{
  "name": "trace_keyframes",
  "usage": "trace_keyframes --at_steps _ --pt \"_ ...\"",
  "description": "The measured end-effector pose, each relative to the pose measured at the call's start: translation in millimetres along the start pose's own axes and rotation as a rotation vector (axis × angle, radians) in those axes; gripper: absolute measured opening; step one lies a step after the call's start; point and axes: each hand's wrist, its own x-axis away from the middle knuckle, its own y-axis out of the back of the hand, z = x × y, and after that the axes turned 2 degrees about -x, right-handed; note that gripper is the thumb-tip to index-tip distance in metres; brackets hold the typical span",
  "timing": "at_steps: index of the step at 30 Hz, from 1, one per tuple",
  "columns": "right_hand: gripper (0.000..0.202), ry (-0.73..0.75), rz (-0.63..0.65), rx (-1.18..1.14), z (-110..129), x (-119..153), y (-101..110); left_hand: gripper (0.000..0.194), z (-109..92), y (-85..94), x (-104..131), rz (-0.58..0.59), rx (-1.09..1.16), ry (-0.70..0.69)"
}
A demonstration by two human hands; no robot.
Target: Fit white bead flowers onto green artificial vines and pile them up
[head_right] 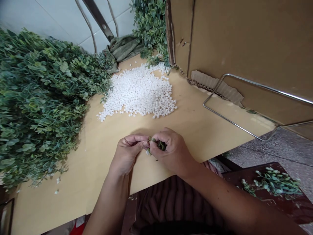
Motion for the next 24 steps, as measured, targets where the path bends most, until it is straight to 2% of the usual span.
trace_keyframes --at_steps 4,9,12,15,18,21,24 --pt "0.020 0.011 0.017 -0.015 1 0 -1 0.020 0 -1.9 0 -0.008 -0.020 -0.004" --pt "0.017 -0.086 0.019 -0.125 2 -1 1 0.022 2 -0.2 0 -0.003 0.007 -0.061" --pt "0.015 -0.210 -0.022 -0.357 0 -3 4 0.026 5 4.5 2 -0.071 0.023 -0.143" --pt "0.016 -0.317 -0.118 -0.657 -4 -7 6 0.026 7 7.6 9 -0.155 -0.011 -0.185" --pt "0.026 -0.342 -0.175 -0.830 -6 -8 6 0.028 8 3.8 16 -0.122 -0.063 -0.136" --pt "0.027 -0.314 -0.083 -0.838 -5 -6 6 0.034 8 -5.4 19 0.014 -0.057 -0.113" --pt "0.019 -0.211 0.108 -0.755 -1 -2 12 0.029 7 -12.7 18 0.104 -0.009 -0.154"
